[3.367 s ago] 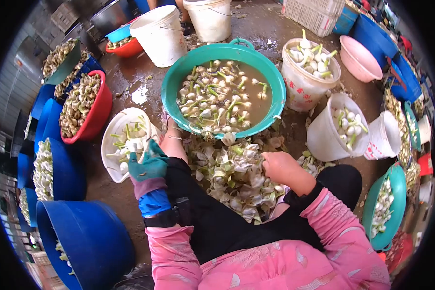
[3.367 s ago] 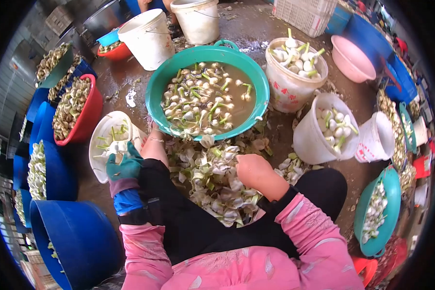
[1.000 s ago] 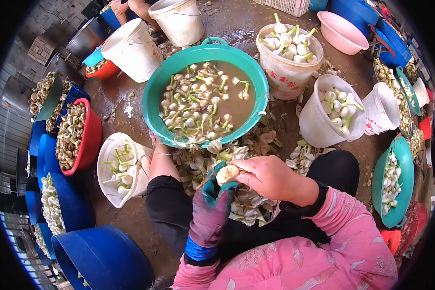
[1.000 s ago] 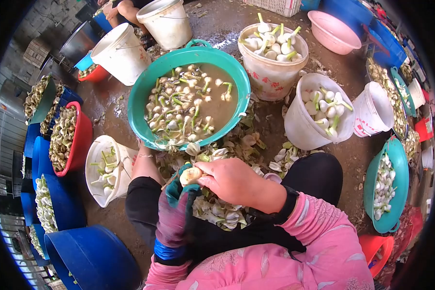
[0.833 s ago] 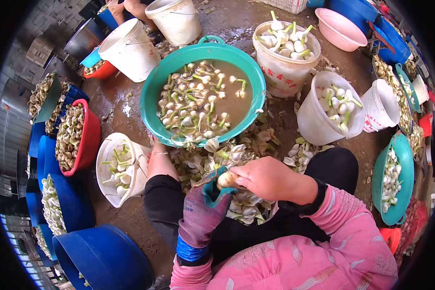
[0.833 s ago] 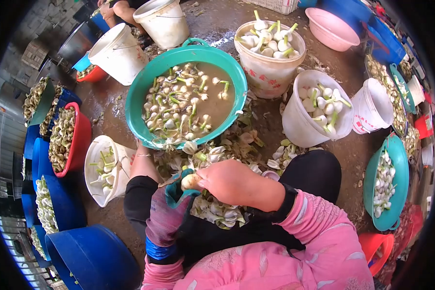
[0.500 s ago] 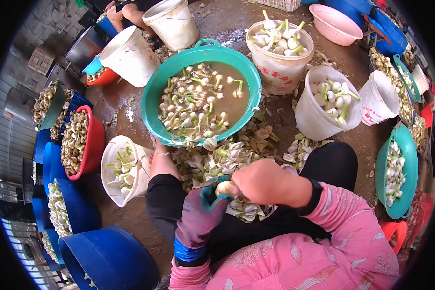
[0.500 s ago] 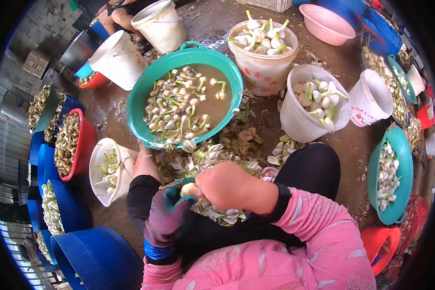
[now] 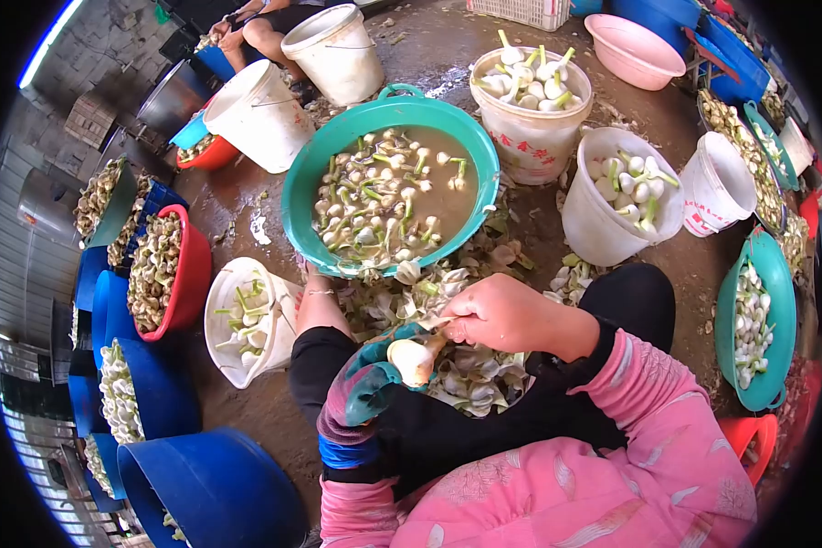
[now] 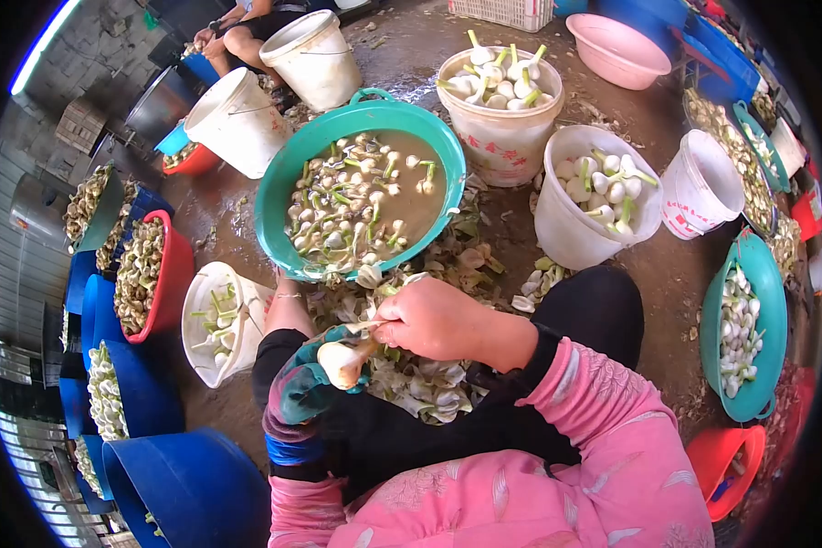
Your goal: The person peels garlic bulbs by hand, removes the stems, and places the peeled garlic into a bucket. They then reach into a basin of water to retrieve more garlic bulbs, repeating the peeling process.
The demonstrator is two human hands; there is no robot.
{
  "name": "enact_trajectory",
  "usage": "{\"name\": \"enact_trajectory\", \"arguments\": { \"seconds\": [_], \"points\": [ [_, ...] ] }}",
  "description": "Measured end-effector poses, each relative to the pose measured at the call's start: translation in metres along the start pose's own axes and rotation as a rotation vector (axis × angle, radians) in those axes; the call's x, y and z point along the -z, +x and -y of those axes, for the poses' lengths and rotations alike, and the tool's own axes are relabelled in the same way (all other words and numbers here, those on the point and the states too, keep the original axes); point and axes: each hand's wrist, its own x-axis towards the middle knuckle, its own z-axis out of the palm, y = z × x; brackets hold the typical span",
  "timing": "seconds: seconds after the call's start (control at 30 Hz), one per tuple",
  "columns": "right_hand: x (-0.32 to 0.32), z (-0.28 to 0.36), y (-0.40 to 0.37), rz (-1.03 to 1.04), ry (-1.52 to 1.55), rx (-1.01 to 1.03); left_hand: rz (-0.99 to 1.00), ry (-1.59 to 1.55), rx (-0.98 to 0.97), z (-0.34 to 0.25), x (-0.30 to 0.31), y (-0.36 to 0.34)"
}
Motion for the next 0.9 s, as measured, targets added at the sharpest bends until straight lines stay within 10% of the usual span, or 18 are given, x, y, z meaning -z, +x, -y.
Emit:
{"name": "enact_trajectory", "arguments": {
  "seconds": [0.1,0.23,0.3,0.37,0.47,0.57,0.7,0.9],
  "points": [
    [-0.007,0.003,-0.001,-0.184,-0.300,0.016,-0.062,-0.070,-0.080,-0.003,-0.013,0.006],
    [-0.026,-0.014,-0.002,-0.232,-0.242,0.121,-0.434,0.585,-0.192,0.006,-0.030,0.015],
    [-0.022,-0.011,-0.003,0.047,0.551,-0.446,-0.307,0.642,-0.218,0.006,-0.023,0.014],
    [-0.020,-0.015,-0.001,0.046,0.575,-0.382,-0.154,0.427,-0.085,0.005,-0.012,0.015],
    [-0.028,-0.034,0.005,-0.405,-0.246,-0.045,-0.026,0.272,0.052,0.003,-0.019,0.018],
    [-0.004,-0.059,0.018,-0.357,-0.453,-0.396,-0.016,0.221,-0.068,0.013,-0.019,0.021],
    [-0.003,-0.012,0.015,0.267,0.535,-0.689,-0.279,0.187,-0.248,0.009,-0.023,0.026],
    [-0.029,-0.023,0.008,-0.034,-0.119,-0.067,-0.365,0.683,-0.346,0.028,-0.007,0.023]
  ]
}}
